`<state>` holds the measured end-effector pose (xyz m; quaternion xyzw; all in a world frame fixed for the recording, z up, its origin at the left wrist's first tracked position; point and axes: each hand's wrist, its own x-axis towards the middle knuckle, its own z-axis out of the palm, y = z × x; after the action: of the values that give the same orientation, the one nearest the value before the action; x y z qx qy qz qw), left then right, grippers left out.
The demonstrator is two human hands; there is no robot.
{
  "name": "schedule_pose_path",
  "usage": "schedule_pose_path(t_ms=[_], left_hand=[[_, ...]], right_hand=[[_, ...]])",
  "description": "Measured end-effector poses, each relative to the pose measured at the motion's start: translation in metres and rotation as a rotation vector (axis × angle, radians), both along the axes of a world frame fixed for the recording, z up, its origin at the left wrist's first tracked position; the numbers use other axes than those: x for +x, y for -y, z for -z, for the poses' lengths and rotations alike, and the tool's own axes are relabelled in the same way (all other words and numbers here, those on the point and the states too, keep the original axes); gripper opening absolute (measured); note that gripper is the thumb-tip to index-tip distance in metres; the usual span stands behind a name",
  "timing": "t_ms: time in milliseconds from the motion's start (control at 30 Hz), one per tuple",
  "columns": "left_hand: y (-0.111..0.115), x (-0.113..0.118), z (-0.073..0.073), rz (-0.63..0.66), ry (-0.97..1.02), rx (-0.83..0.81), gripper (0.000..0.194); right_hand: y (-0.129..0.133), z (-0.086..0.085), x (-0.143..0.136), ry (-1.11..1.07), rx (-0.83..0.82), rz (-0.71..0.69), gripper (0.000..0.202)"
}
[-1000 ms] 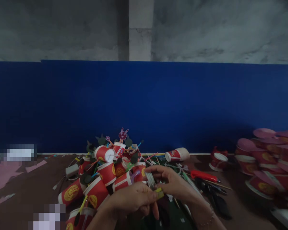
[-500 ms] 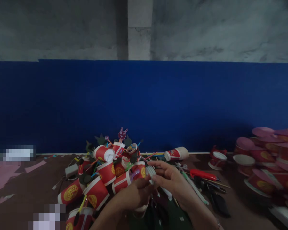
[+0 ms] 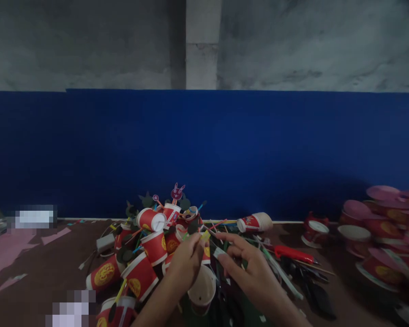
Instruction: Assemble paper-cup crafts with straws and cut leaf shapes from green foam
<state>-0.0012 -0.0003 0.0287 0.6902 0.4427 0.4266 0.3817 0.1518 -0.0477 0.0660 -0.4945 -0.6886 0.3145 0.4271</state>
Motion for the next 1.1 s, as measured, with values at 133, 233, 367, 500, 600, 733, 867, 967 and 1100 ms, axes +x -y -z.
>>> schedule_pose_path(t_ms=[133,233,367,500,600,733,867,967,1100], left_hand=[[-0.002,-0.003,-0.003,0.023,0.077,-0.152,0.023],[-0.002,-0.002,-0.003,0.02,0.18,-0.33,0.018],[0.001,-0.002,-0.005,0.043,0.265,-0.433,0.02],[0.002,-0.003,-0.008,0.074,0.306,-0.449,0.026],[0.003,-0.004,-0.012,0.14,0.338,-0.481,0.033],[0.006,-0.004,-0.018,0.22,0.368,-0.492,0.037],[0.007,-0.004,-0.018,0.212,0.333,-0.498,0.036],[0.005,-0.004,-0.014,0.171,0.263,-0.437,0.04],[0.007,-0.004,-0.013,0.288,0.209,-0.427,0.041]], right_hand=[[0.0,0.002,0.004,0.094,0.051,0.043,0.037],[-0.001,0.003,0.006,0.124,0.089,0.063,0.036],[-0.003,0.001,0.009,0.195,0.117,0.081,0.033],[-0.006,-0.001,0.011,0.273,0.11,0.094,0.032],[-0.008,0.0,0.013,0.265,0.106,0.073,0.034],[-0.012,0.004,0.015,0.25,0.073,0.005,0.036],[-0.017,0.008,0.015,0.215,0.025,-0.067,0.038],[-0.02,0.011,0.015,0.129,-0.051,-0.137,0.039],[-0.025,0.018,0.017,-0.012,-0.198,-0.273,0.048]])
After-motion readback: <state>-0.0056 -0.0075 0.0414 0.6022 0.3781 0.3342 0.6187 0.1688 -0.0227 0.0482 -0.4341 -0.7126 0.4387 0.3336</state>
